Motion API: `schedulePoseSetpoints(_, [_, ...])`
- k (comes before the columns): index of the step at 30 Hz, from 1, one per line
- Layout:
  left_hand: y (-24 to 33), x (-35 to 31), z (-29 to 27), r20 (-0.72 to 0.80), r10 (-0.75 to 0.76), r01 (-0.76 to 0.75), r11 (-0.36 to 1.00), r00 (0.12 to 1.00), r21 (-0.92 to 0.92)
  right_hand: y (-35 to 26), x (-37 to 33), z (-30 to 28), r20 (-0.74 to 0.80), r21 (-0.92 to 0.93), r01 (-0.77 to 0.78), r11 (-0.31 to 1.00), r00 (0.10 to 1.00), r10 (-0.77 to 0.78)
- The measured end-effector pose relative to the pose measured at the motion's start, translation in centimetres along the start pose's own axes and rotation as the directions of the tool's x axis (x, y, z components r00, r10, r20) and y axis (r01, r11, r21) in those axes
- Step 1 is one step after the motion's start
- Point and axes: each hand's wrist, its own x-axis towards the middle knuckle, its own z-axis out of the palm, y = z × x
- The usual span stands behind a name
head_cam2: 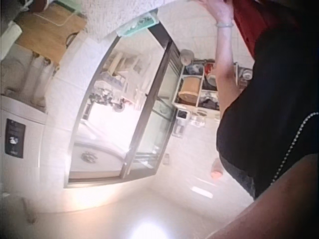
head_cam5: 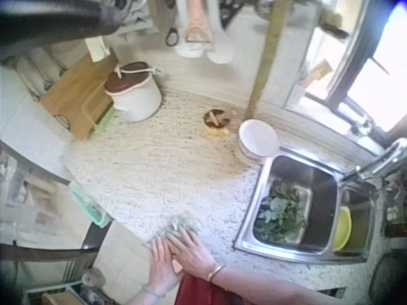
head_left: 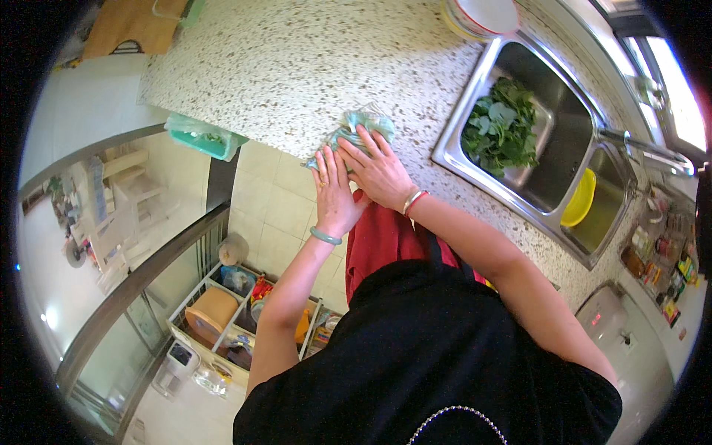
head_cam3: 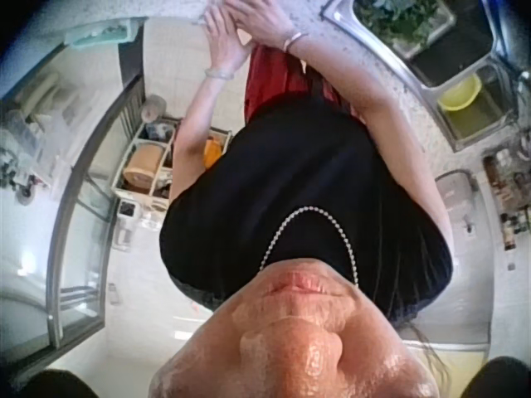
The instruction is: The person unpacks leafy green vegetables from a plastic bag into a kitchen sink. They then place a portion of the greens back into the bag, tie it, and store it in the refrigerator. Afterward, the person wipes the countertop with a cloth and proceeds to wash the remaining vegetables in the sink under running water.
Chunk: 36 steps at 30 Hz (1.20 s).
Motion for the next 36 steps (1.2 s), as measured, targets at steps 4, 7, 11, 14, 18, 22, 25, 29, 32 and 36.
schedulePoseSetpoints(4, [4.7, -1.5, 1.7, 0.064, 0.113, -0.115, 0.993, 0.992, 0.02, 1.4, -6.4, -1.9, 0.026, 0.025, -0.095, 0.995, 0.995, 0.094])
schedulePoseSetpoints(7, [7.8, -2.4, 2.9, 0.124, 0.191, -0.193, 0.981, 0.974, 0.005, 2.3, -10.6, -2.8, 0.05, 0.061, -0.156, 0.986, 0.987, 0.154])
schedulePoseSetpoints(11, [11.4, -3.0, 3.9, 0.183, 0.274, -0.278, 0.961, 0.944, -0.002, 3.4, -15.1, -3.7, 0.026, 0.079, -0.23, 0.97, 0.973, 0.229])
schedulePoseSetpoints(14, [13.4, -3.7, 5.1, 0.189, 0.326, -0.335, 0.942, 0.926, 0.015, 4.1, -18.0, -4.2, 0.003, 0.086, -0.259, 0.962, 0.966, 0.259])
schedulePoseSetpoints(18, [16.3, -4.5, 6.6, 0.213, 0.397, -0.403, 0.915, 0.893, -0.015, 5.1, -22.0, -4.6, -0.005, 0.063, -0.313, 0.948, 0.95, 0.313])
schedulePoseSetpoints(22, [19.4, -5.1, 7.9, 0.251, 0.456, -0.469, 0.883, 0.854, -0.005, 6.1, -25.9, -5.2, -0.009, 0.043, -0.367, 0.929, 0.93, 0.368])
schedulePoseSetpoints(25, [21.6, -5.5, 8.9, 0.286, 0.5, -0.523, 0.852, 0.817, 0.004, 6.6, -28.8, -5.8, -0.018, 0.041, -0.421, 0.906, 0.906, 0.422])
schedulePoseSetpoints(29, [25.2, -5.7, 10.1, 0.331, 0.591, -0.625, 0.781, 0.736, -0.005, 7.4, -33.2, -5.9, -0.038, 0.003, -0.519, 0.855, 0.854, 0.518])
schedulePoseSetpoints(32, [28.2, -5.7, 11.2, 0.36, 0.673, -0.697, 0.713, 0.646, -0.084, 8.0, -37.0, -6.2, -0.099, -0.007, -0.588, 0.809, 0.805, 0.584])
schedulePoseSetpoints(36, [32.3, -5.8, 12.6, 0.383, 0.756, -0.785, 0.609, 0.531, -0.113, 8.9, -41.6, -6.7, -0.164, 0.065, -0.664, 0.745, 0.729, 0.664])
